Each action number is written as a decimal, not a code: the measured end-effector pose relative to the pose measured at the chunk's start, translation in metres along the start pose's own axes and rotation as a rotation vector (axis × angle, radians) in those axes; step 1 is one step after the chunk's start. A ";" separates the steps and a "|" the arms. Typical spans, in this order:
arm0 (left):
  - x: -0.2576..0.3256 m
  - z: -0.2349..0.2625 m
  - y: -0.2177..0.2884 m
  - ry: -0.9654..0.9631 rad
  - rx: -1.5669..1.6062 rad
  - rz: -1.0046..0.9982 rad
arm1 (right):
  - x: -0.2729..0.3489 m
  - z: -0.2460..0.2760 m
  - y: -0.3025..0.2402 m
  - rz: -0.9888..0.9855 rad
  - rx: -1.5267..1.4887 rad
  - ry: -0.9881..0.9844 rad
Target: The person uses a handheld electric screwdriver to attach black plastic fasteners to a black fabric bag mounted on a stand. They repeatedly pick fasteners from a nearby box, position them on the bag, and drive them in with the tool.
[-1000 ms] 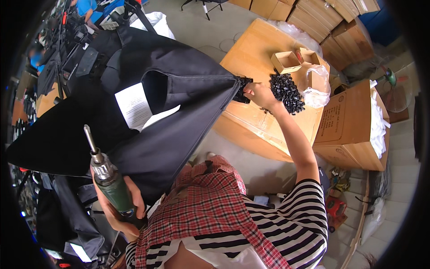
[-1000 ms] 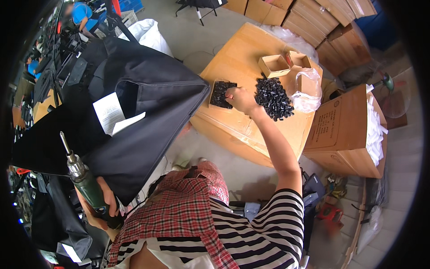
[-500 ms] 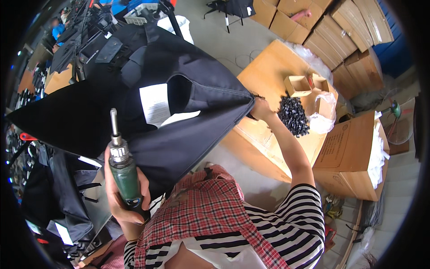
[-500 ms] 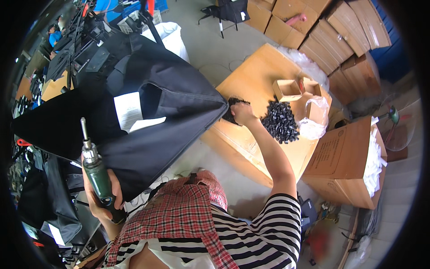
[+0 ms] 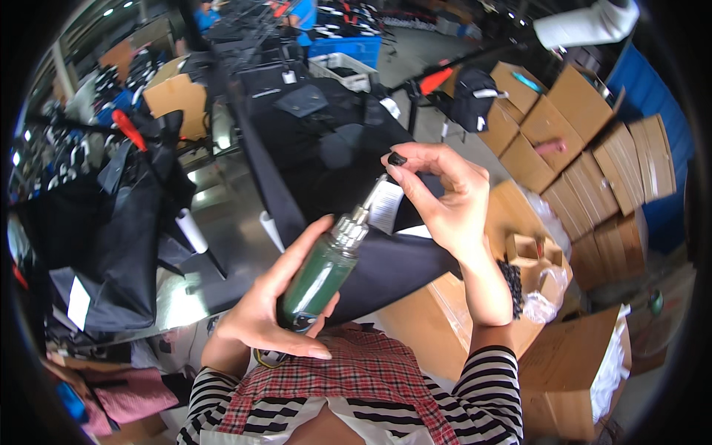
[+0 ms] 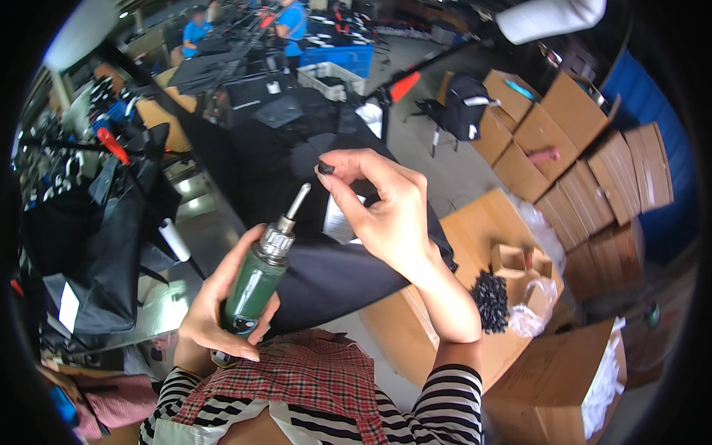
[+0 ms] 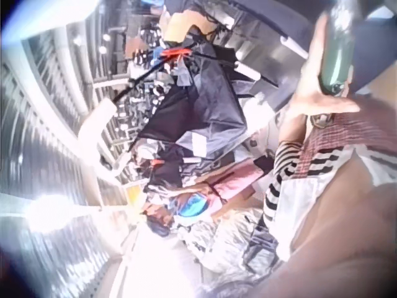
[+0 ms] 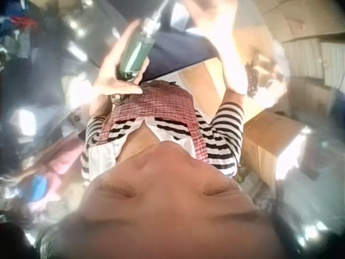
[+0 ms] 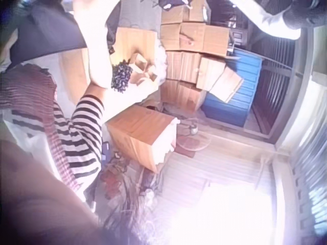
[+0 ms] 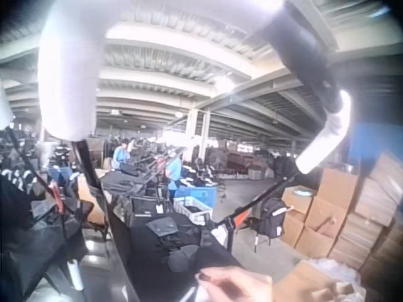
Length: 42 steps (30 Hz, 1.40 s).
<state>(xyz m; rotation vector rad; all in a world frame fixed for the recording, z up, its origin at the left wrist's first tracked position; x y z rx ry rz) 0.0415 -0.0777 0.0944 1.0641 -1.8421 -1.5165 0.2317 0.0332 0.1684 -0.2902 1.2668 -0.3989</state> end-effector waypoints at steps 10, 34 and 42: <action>0.035 0.022 0.005 0.044 0.021 -0.055 | -0.023 -0.051 -0.049 0.258 0.124 -0.156; 0.084 0.107 0.060 0.224 0.399 -0.629 | -0.026 -0.176 -0.065 -0.115 -0.216 -0.358; 0.076 0.133 0.042 0.073 0.366 -0.615 | -0.058 -0.186 -0.061 0.366 0.235 -0.134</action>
Point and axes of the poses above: each hand's wrist, its own x-axis away from the middle knuckle, its own z-axis out of the back of the hand, y = z × x, the point moved 6 cm from there along -x, towards the middle knuckle, and after that the axes turned 9 degrees about z, right-handed, at the moved point
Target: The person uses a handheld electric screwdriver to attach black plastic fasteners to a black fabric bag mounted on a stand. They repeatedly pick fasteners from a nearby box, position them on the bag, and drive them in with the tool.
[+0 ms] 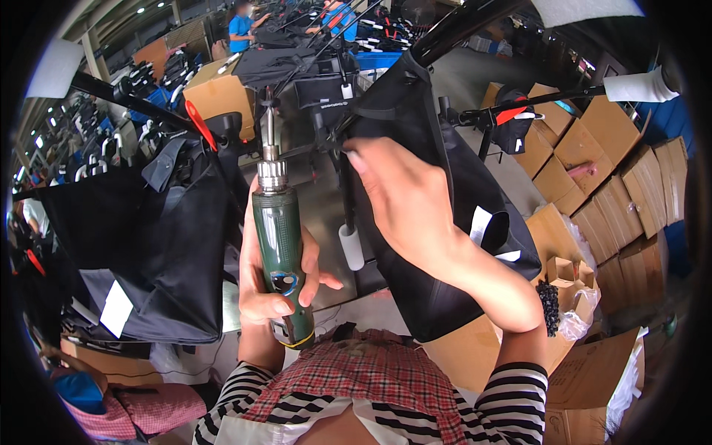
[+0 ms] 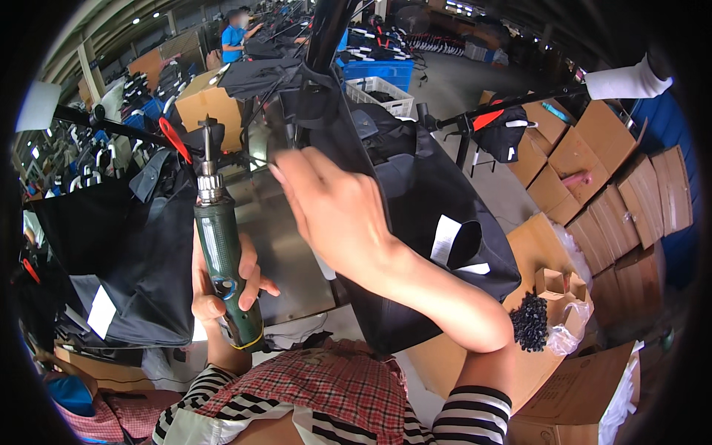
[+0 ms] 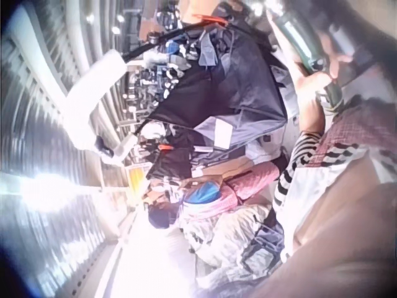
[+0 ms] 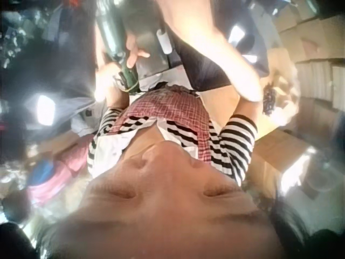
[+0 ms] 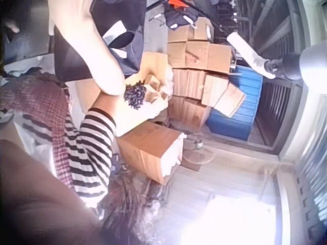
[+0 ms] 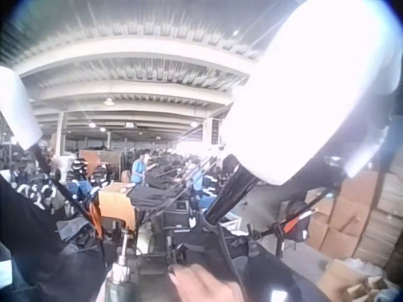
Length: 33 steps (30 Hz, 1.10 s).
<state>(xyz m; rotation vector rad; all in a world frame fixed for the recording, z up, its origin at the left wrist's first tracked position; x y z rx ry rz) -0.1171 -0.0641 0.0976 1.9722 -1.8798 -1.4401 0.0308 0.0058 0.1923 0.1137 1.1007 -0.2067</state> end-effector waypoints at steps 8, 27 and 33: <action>-0.016 -0.003 -0.011 0.151 -0.108 -0.001 | -0.012 0.000 0.074 0.055 0.429 -0.204; -0.011 -0.037 -0.026 0.420 -0.351 -0.154 | -0.037 0.007 0.098 0.161 -0.215 -0.064; -0.018 -0.043 -0.027 0.393 -0.350 -0.158 | -0.041 0.006 0.094 0.212 -0.585 -0.166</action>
Point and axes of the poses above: each hand's wrist, its own x-axis away from the middle knuckle, its own z-axis out of the back of the hand, y = z × x, the point moved 6 cm from there along -x, towards the middle knuckle, and after that the axes turned 9 degrees about z, right-handed, at the moved point
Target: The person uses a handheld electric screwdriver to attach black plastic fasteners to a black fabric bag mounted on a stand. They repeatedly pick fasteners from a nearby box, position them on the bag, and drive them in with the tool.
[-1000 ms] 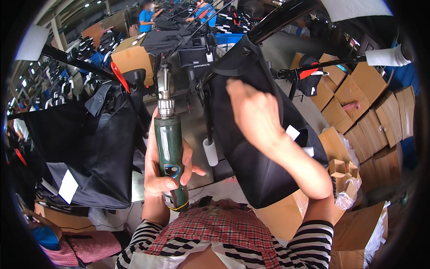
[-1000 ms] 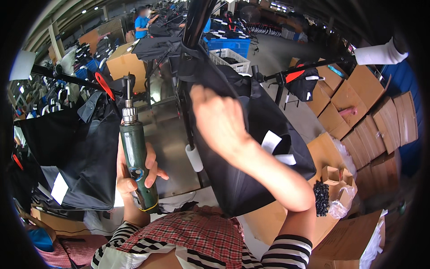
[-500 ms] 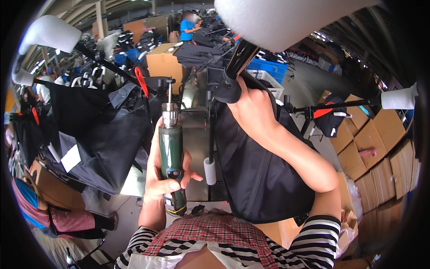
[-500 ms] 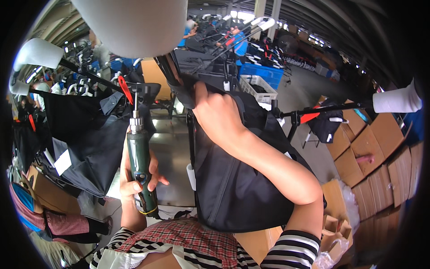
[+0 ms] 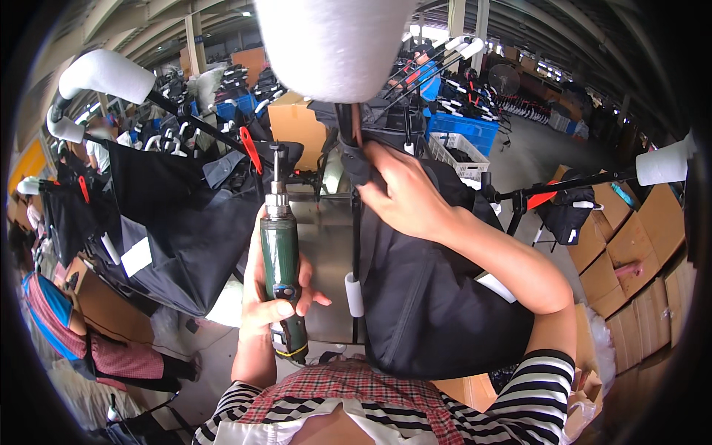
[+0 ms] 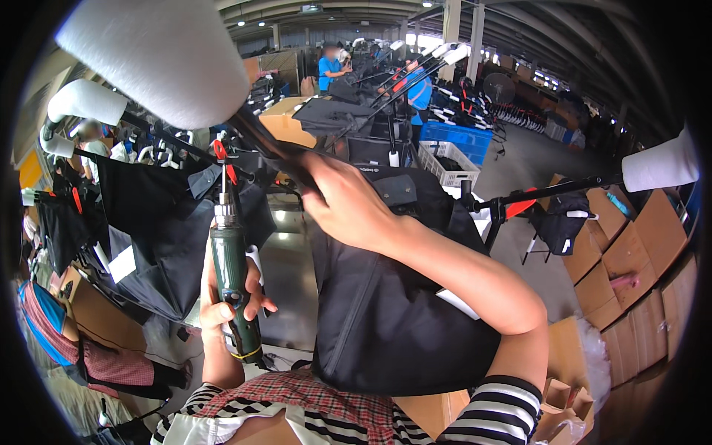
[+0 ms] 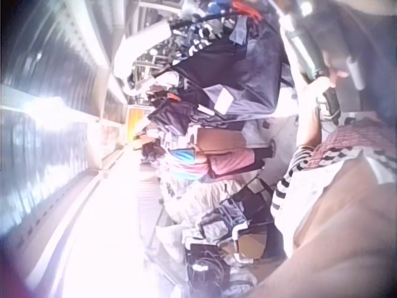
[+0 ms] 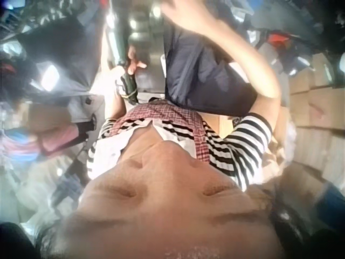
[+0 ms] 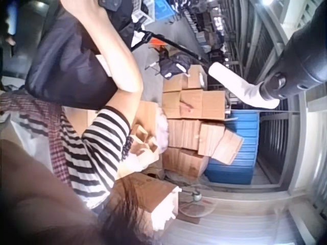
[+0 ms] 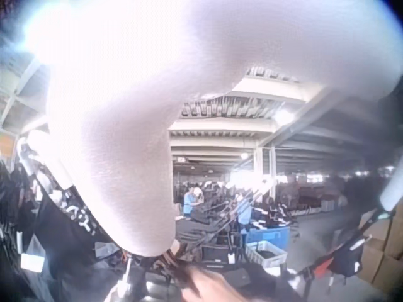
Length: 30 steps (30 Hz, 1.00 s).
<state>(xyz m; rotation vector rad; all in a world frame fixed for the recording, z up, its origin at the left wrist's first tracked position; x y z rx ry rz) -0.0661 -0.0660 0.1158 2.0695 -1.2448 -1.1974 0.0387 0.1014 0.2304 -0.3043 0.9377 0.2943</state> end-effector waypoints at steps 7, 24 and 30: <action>-0.020 -0.010 0.002 0.037 -0.109 -0.056 | -0.029 -0.011 0.018 0.036 -0.240 -0.207; -0.076 -0.022 0.011 0.072 -0.187 -0.202 | 0.008 0.014 -0.026 -0.017 0.259 0.055; -0.080 -0.024 0.008 0.072 -0.182 -0.177 | 0.012 0.020 -0.047 -0.126 0.289 0.031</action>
Point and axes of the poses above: each hand's wrist, its own x-axis away from the middle knuckle, its own z-axis out of the back of the hand, y = z × x, the point moved 6 cm from there along -x, towards the middle knuckle, and after that the axes turned 9 degrees about z, right-handed, at the moved point
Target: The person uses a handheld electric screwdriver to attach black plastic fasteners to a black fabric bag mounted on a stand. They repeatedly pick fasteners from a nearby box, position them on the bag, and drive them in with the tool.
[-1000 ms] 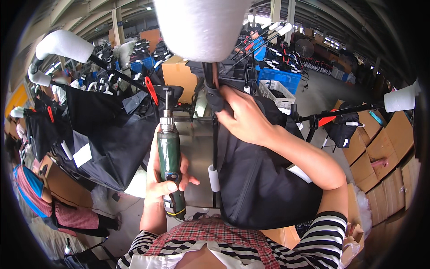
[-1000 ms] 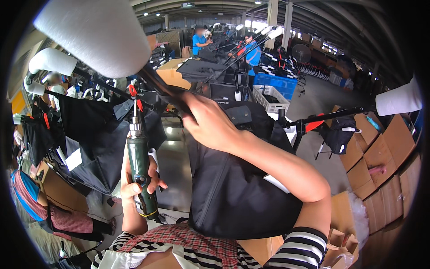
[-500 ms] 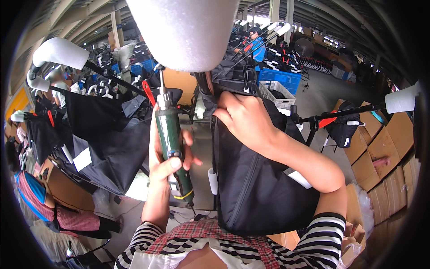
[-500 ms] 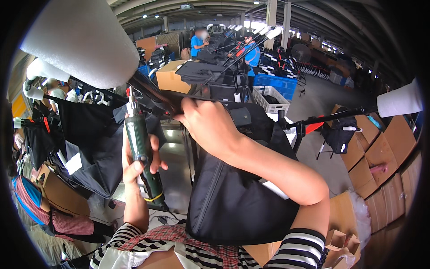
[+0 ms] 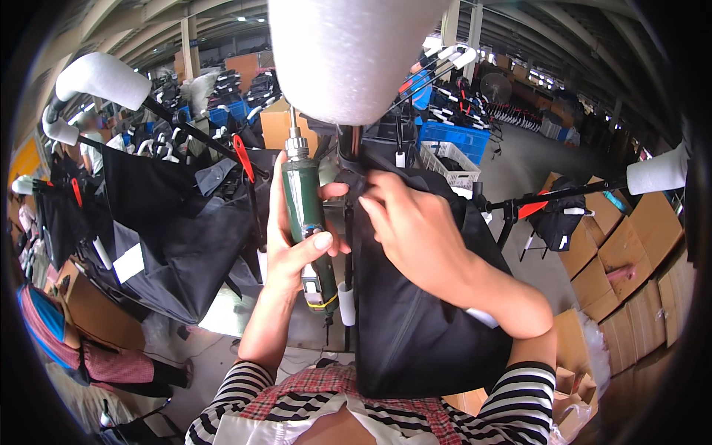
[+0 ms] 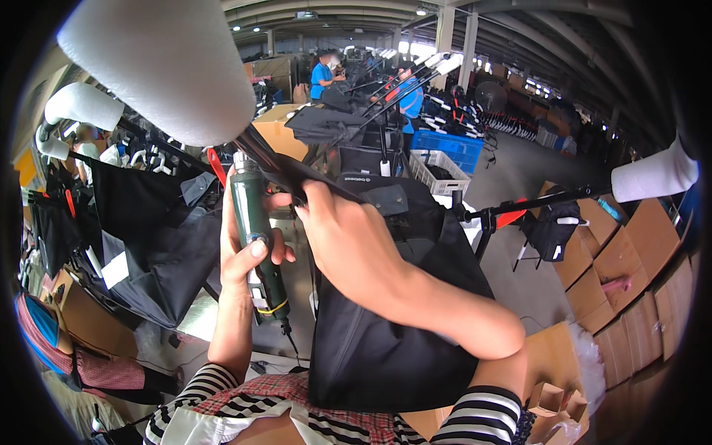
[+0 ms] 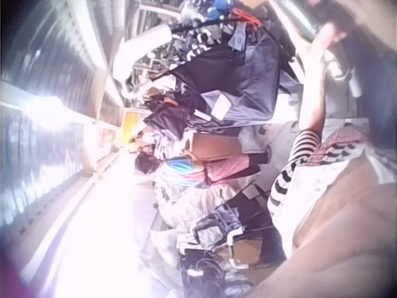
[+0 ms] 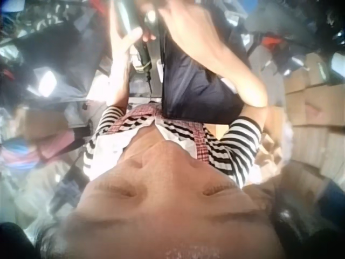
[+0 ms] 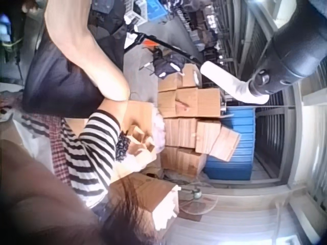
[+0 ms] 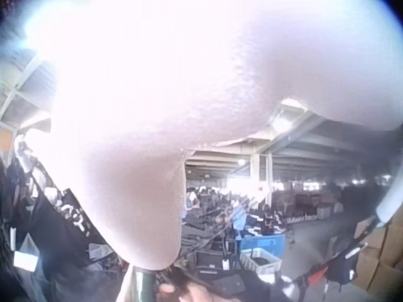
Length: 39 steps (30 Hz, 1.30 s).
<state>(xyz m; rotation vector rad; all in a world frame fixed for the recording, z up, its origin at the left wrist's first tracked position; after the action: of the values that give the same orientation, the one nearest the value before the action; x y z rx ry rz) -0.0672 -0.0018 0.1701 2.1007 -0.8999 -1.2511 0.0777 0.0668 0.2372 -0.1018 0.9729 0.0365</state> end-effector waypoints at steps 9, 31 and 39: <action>0.004 0.003 0.002 -0.023 0.020 -0.010 | -0.030 -0.019 0.024 0.019 -0.300 -0.115; 0.088 0.003 -0.022 -0.162 -0.115 0.403 | -0.012 -0.018 0.028 0.116 -0.046 0.040; 0.091 -0.011 -0.019 -0.135 0.027 0.484 | -0.007 -0.021 0.029 0.127 -0.026 0.079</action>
<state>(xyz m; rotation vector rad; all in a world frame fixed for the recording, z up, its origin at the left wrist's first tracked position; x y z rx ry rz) -0.0209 -0.0582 0.1118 1.6848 -1.3901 -1.1290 0.0543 0.0933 0.2297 -0.0656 1.0571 0.1625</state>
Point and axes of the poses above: each hand's wrist, its own x-axis away from the middle knuckle, its own z-axis out of the back of the hand, y = z × x, the point moved 6 cm from there along -x, towards the middle knuckle, and after that the axes turned 9 degrees about z, right-handed, at the moved point
